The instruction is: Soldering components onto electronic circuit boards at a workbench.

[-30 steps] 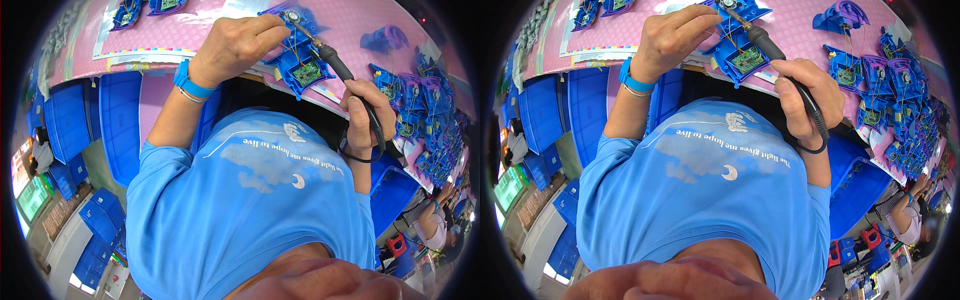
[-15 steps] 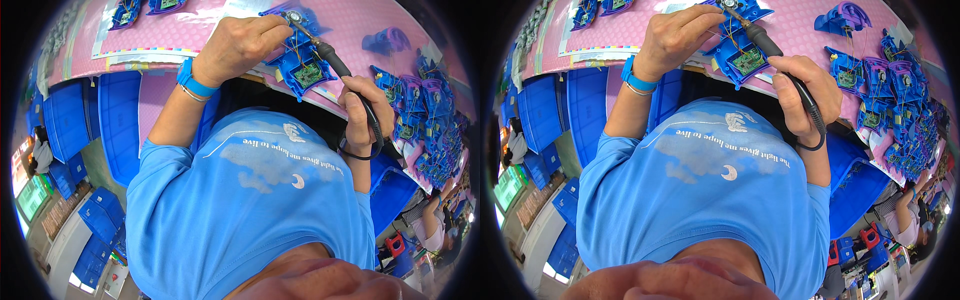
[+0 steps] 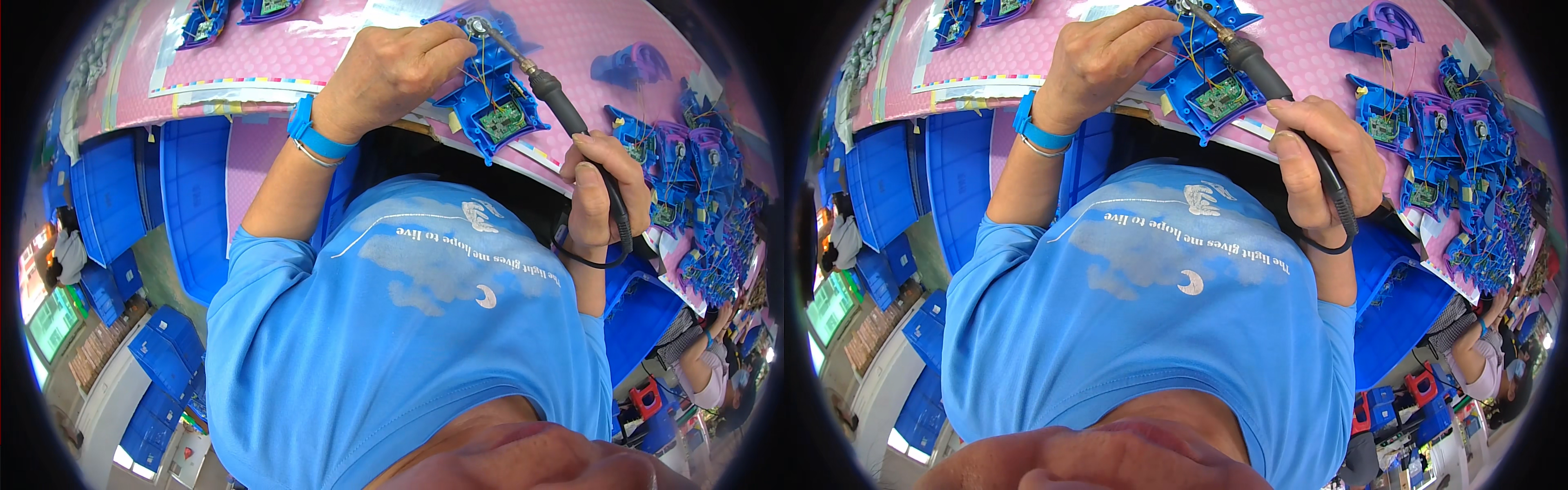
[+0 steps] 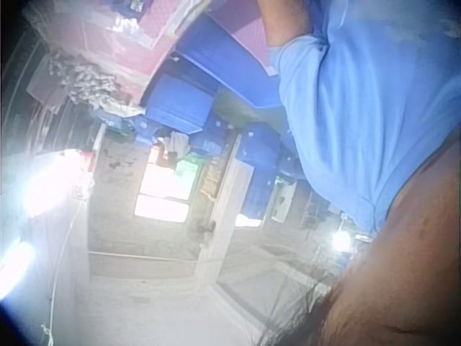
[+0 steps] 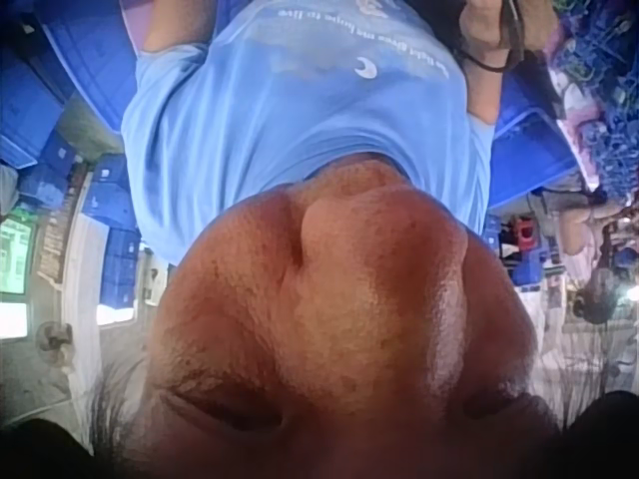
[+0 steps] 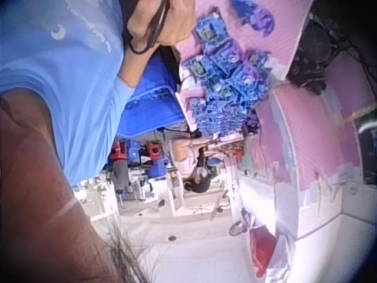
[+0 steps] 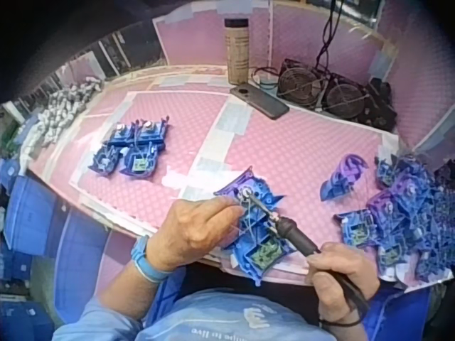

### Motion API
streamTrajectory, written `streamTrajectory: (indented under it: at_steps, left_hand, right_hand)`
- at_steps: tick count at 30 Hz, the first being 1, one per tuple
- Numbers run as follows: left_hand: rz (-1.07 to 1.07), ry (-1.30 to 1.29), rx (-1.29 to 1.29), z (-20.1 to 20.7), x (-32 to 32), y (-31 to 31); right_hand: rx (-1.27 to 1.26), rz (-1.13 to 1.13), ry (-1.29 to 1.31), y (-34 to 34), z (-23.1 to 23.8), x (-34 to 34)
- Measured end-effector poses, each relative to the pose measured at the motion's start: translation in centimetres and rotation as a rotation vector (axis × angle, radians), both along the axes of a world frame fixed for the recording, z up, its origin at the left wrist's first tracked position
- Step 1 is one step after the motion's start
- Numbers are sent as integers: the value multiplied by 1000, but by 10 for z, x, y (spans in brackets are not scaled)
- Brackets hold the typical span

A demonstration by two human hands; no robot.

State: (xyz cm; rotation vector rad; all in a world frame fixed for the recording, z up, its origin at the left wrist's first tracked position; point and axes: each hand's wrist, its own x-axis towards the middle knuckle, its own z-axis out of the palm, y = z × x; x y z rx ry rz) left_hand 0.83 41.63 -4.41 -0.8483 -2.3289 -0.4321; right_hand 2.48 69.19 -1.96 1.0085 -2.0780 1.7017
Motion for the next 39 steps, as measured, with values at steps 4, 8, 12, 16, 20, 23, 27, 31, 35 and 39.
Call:
streamTrajectory:
  at_steps: [4, 8, 12, 16, 20, 23, 27, 31, 35, 39]
  left_hand:
    - [-12, -4, 6, -1, -2, 0]
    - [-19, -31, 3, 2, -1, 1]
    - [-46, -60, 51, 5, 1, 0]
    - [-158, -238, 280, 12, 13, -14]
    - [-256, -496, 404, 8, 25, -17]
    - [-199, -480, 298, 14, 29, -4]
    - [-153, -377, 89, 12, 11, 4]
    - [-112, -248, -110, 14, -28, -37]
    - [23, -240, -248, 33, -56, -110]
    - [27, -437, -218, 37, -72, -178]
  right_hand:
    - [5, -9, 6, 2, -1, 0]
    - [-10, -14, 10, 2, 0, 0]
    - [-27, -12, -3, 4, 1, 0]
    - [-77, -45, -29, 8, 1, 3]
    - [-131, -72, -56, 16, -2, 3]
    - [-200, -62, -64, 17, 0, 1]
    - [-231, -130, -51, 32, -2, 1]
    - [-244, -147, -37, 46, 1, 10]
    - [-274, -162, -63, 50, 2, 14]
    - [-322, -347, -19, 39, 3, 17]
